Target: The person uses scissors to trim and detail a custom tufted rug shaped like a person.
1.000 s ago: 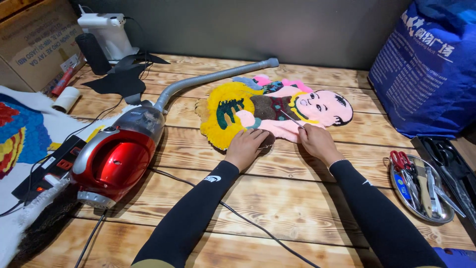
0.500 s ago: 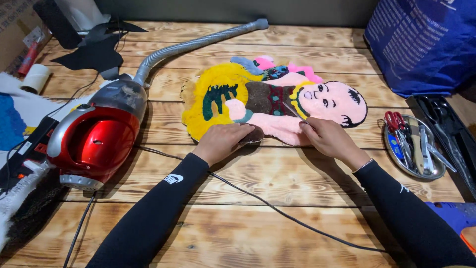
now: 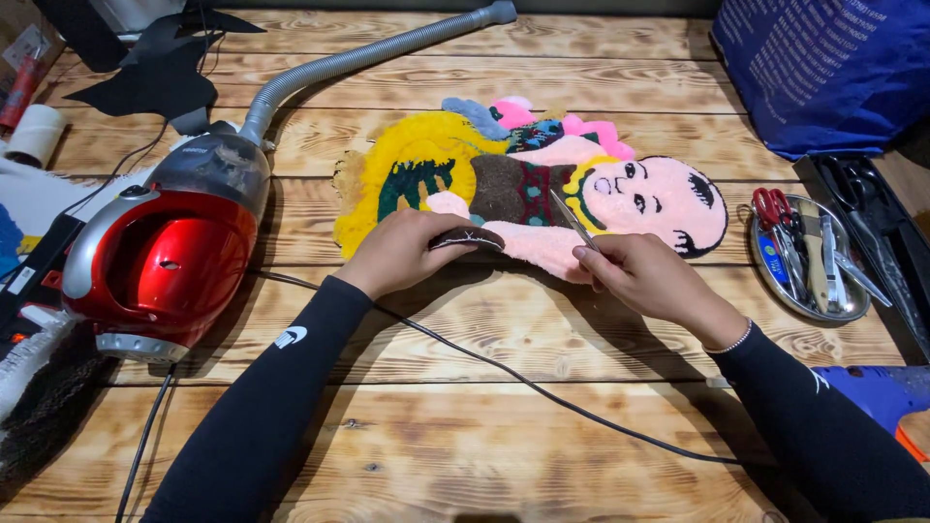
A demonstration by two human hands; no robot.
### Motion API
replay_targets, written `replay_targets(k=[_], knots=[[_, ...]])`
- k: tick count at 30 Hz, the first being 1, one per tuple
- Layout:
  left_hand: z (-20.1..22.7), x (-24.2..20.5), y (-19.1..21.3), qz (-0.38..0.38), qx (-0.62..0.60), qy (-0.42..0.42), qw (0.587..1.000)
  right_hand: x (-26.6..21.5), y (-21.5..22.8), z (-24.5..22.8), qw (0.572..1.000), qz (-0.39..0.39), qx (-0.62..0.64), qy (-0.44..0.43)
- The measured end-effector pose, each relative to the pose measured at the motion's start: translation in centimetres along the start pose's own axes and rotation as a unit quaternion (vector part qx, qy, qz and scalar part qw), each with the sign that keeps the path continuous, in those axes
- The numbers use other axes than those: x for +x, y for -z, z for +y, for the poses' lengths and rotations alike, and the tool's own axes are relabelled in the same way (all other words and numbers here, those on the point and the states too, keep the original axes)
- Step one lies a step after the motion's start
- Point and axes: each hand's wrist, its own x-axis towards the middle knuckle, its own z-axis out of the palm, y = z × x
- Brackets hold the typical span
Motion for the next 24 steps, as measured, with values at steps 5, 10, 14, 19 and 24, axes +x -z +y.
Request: replay_targets(k=[5,10,14,19,24], knots=[[0.0,1.5,1.8,-0.062,0.007,0.021,0.998,0.1,-0.2,-0.1,0.993,-0.039,0.102,-0.043],[-2.2,2.9,1.2,-0.078,0.035,0.000,0.996,0.1,-0.8,0.8,0.965,-0.085,0.244,-0.050],[-3.4,3.5,1.5,-0.093,-0.005,0.000,0.996,-0.6,-1.9,1.5,0.925,-0.135,0.352,-0.039],[-1.9,3.4,2.5,-0.162,-0.053,0.084,0.982,-1.2,-2.0,0.1,0.971,-0.051,0.231,0.027],[-2.4,3.0,2.3,-0.121,-0.161,-0.030,0.979,-0.3,-1.7,0.0,0.991,0.055,0.002,0.123]])
